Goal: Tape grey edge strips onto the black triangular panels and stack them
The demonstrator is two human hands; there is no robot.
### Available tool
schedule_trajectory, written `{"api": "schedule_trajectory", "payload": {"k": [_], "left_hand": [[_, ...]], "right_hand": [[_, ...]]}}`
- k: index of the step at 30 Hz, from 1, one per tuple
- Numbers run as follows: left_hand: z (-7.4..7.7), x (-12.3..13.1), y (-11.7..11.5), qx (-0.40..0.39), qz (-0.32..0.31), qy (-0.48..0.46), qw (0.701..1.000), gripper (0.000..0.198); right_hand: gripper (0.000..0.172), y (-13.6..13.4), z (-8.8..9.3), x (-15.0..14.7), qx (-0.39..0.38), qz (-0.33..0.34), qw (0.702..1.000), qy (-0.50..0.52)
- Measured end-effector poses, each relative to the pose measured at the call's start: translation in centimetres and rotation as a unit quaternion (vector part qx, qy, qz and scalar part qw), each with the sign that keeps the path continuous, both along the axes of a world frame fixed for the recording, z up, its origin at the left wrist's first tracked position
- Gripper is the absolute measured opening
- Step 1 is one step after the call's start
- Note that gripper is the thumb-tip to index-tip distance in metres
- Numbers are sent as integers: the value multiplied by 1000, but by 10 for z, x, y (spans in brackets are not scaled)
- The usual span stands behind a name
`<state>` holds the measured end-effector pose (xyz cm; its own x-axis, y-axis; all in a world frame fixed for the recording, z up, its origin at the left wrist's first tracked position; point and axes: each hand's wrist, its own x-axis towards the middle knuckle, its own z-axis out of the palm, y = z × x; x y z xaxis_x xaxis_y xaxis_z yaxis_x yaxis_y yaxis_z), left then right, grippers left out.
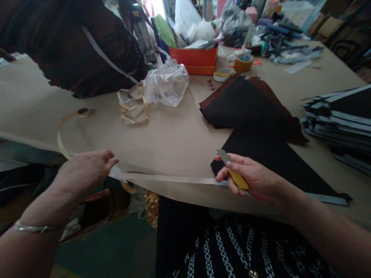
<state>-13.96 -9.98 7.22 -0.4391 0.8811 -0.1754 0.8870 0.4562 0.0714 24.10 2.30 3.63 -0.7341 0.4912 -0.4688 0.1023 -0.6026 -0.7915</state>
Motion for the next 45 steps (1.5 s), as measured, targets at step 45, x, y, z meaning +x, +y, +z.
{"api": "schedule_trajectory", "payload": {"k": [45], "left_hand": [[-7,210,46,31,-293,-215,931,27]], "right_hand": [[12,-28,-4,18,480,134,822,-276]]}}
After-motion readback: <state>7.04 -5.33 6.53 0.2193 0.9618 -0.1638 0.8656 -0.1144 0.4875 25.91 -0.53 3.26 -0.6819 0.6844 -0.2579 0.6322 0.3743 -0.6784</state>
